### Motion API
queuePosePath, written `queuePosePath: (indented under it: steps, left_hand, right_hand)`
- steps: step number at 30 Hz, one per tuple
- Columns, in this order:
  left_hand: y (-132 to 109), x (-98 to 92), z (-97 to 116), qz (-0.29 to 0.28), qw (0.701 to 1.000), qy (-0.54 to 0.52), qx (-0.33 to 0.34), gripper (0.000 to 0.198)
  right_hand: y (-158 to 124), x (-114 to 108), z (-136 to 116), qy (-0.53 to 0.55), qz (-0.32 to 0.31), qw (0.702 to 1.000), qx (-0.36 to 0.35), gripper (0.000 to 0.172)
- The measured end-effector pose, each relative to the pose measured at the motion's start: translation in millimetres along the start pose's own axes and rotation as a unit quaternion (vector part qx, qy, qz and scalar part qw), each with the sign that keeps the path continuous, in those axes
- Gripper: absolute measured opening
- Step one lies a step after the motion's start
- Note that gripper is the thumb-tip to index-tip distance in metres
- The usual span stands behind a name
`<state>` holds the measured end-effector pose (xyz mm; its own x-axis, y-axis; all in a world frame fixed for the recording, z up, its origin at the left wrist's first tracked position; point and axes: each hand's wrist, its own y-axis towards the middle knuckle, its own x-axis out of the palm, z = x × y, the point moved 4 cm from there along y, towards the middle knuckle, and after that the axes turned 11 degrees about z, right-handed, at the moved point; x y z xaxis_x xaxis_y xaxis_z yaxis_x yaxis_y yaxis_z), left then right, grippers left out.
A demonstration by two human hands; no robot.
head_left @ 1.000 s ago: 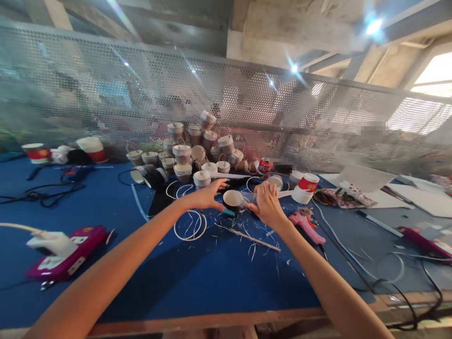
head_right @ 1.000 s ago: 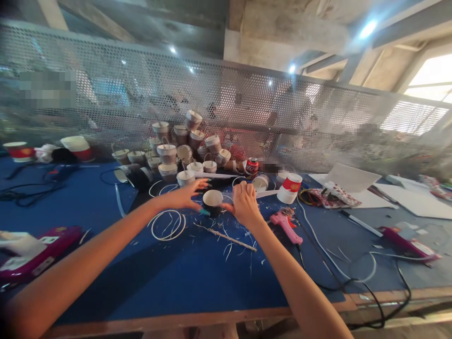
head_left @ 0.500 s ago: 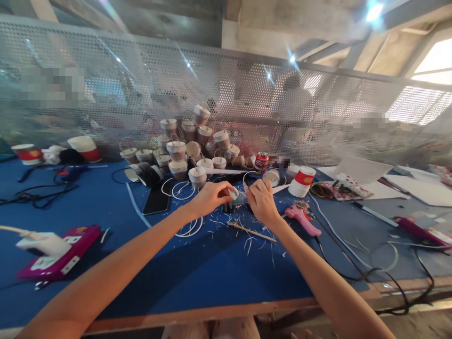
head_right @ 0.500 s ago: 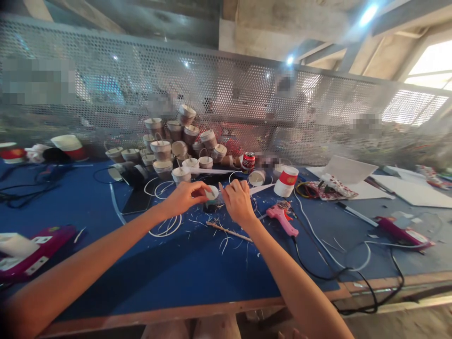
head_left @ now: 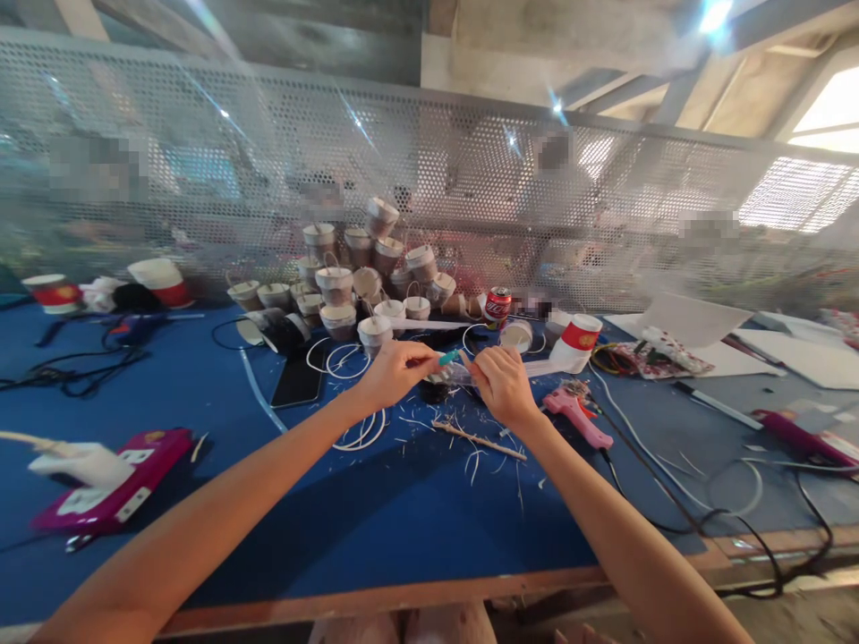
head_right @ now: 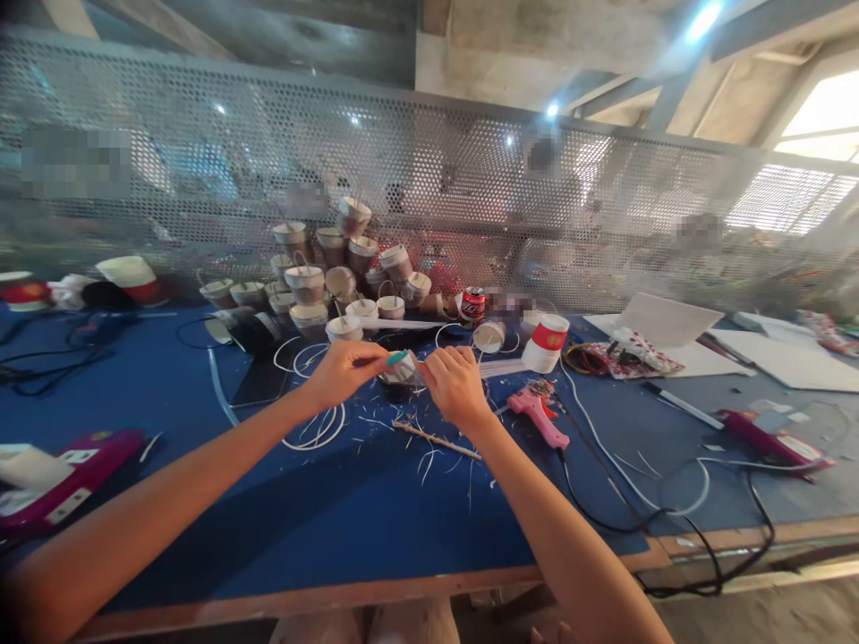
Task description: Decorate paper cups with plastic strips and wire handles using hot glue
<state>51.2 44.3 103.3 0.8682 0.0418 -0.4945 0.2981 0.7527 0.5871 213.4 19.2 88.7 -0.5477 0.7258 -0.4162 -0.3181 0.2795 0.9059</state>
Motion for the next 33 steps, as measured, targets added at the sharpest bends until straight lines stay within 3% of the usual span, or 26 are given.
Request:
queuePosePath:
  steps: [3, 5, 8, 10, 13, 15, 19, 22, 29, 33]
  left_hand:
    - [-0.6, 1.7, -3.5, -0.009, 0.994, -0.091, -0.067, 0.037]
    - [-0.3, 0.7, -1.8, -0.017, 0.993, -0.11, -0.043, 0.039]
    - [-1.8, -0.6, 5.9, -0.04, 0.993, -0.009, 0.108, 0.049]
    - [-5.7, -0.2, 10.8, -0.037, 0.971, 0.088, 0.218, 0.05]
    - [-11.7, 0.5, 15.5, -0.007, 0.942, 0.164, 0.294, 0.046]
    - [-13.6, 0.9, 16.7, 0.0, 0.946, 0.165, 0.278, 0.047]
    - [-11.9, 2.3, 11.3, -0.015, 0.984, 0.106, 0.143, 0.047]
    - [-9.4, 4.8, 4.3, -0.026, 0.992, 0.094, 0.078, 0.037]
    - [-6.8, 4.0, -1.5, -0.035, 0.998, 0.029, 0.043, 0.049]
    - [-8.1, 4.2, 3.6, -0.04, 0.998, -0.028, 0.033, 0.055]
  right_hand:
    - [-0.1, -2.3, -1.1, -0.018, 0.021, 0.999, -0.02, 0.033]
    - [-0.3, -3.1, -0.2, -0.022, 0.029, 0.999, -0.02, 0.032]
    - [-0.2, -3.4, 1.7, -0.019, 0.03, 0.999, -0.013, 0.033]
    - [0.1, -2.7, 2.5, -0.017, 0.021, 1.0, -0.013, 0.033]
    - [0.1, -1.3, 2.5, -0.019, 0.0, 1.0, -0.017, 0.034]
    - [-0.3, -0.6, 2.2, -0.024, -0.013, 0.999, -0.016, 0.035]
    - [-1.3, 1.3, 1.2, -0.029, -0.039, 0.999, -0.011, 0.035]
    - [-1.3, 2.4, 1.7, -0.014, -0.057, 0.998, 0.007, 0.034]
    - [-2.1, 6.9, 5.1, 0.042, -0.133, 0.99, 0.024, 0.036]
    - [-3.1, 9.0, 4.5, 0.035, -0.147, 0.989, 0.005, 0.035]
